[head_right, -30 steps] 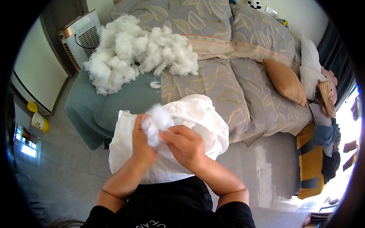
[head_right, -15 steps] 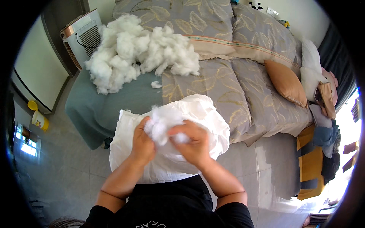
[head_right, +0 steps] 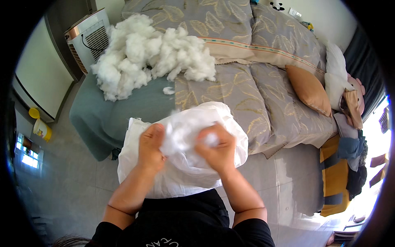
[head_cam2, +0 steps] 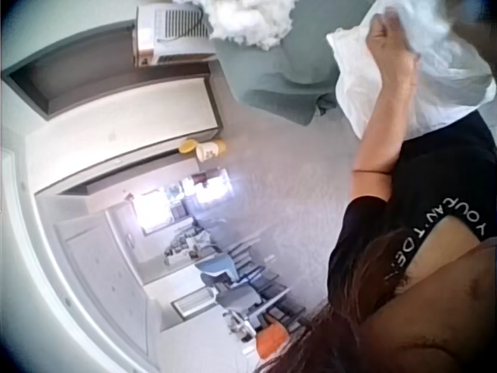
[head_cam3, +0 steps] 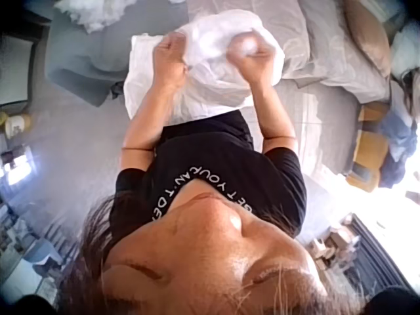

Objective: The person stuffs a white pillowcase with handfuls of white synthetic fiber from a pile on the bed.

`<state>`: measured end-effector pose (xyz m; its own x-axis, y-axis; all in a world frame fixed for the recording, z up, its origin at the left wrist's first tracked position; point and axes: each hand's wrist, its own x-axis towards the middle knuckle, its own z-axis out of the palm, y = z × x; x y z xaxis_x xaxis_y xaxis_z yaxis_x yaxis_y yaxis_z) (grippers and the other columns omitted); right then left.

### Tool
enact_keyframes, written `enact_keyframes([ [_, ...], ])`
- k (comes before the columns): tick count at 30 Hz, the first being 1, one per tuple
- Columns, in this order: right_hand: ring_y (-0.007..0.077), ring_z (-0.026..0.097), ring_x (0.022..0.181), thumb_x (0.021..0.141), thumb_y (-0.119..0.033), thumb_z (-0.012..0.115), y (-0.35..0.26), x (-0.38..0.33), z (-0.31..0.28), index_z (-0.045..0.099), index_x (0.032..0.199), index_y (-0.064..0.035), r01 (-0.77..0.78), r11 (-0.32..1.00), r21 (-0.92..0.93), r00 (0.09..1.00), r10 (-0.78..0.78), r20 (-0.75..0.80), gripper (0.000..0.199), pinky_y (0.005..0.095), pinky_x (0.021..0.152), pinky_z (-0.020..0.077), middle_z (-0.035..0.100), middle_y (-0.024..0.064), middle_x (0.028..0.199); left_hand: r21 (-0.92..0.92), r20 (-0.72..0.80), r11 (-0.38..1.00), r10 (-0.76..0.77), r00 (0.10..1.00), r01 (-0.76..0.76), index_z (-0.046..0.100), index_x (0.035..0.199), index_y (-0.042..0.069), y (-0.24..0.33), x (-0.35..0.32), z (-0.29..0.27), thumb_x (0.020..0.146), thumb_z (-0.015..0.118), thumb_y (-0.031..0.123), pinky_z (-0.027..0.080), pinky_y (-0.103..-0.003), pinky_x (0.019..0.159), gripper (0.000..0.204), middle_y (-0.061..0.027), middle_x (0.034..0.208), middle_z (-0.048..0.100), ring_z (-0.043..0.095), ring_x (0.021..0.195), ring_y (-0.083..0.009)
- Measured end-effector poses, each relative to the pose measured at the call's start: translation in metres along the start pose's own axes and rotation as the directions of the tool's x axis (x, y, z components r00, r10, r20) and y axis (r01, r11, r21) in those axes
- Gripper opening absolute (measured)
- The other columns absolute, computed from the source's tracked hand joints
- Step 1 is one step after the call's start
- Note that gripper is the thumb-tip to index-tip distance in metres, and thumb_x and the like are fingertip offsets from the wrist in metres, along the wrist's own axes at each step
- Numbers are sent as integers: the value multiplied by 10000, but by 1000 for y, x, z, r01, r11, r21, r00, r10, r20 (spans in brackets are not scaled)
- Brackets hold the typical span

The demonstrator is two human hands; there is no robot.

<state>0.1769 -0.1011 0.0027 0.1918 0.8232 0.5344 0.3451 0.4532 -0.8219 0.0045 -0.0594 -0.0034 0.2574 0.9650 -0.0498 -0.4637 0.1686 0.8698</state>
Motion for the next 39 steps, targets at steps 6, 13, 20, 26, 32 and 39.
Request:
enact_keyframes([
  [6,114,529,889,704,5,649,-29,9,5,531,1114,-69,-279,856,436,959,228,165,433,205,685,430,542,50,1039,329,48,890,317,947,-315,502,704,63,-5,16,-14,927,522,271,312,-216,444,306,30,597,462,392,528,-44],
  [13,115,588,671,681,27,588,4,0,4,603,928,-5,-433,755,492,898,411,160,250,265,551,496,612,37,778,517,210,811,191,959,-275,510,728,48,-13,2,-5,940,488,281,341,-253,460,316,22,547,442,412,496,-92],
  [20,147,590,716,750,-10,564,-5,1,-3,514,1079,-17,-511,824,245,820,382,426,333,261,615,490,597,71,869,318,125,879,332,935,-354,511,900,44,-5,6,3,900,532,390,411,-228,477,346,22,622,497,497,565,-93],
  [26,299,500,1027,736,-68,677,-29,-6,24,386,1239,-52,203,920,-334,970,-142,196,581,359,797,462,385,214,1221,399,64,858,325,943,-323,474,944,53,-7,6,1,904,561,294,398,-217,518,259,9,655,493,476,598,-67],
  [32,184,577,831,653,15,676,-9,-14,25,566,1000,-27,-102,995,-13,986,103,130,367,264,598,488,565,115,987,56,166,966,239,957,-252,468,897,52,-5,-1,10,918,528,316,358,-215,398,272,3,626,491,457,480,-57],
  [39,116,598,770,695,61,580,-8,-6,3,631,880,11,-232,928,290,968,250,-23,199,227,650,490,622,31,888,8,149,997,-74,986,74,490,1008,126,-10,2,-16,863,594,260,370,-214,371,223,-6,806,558,541,717,-89],
])
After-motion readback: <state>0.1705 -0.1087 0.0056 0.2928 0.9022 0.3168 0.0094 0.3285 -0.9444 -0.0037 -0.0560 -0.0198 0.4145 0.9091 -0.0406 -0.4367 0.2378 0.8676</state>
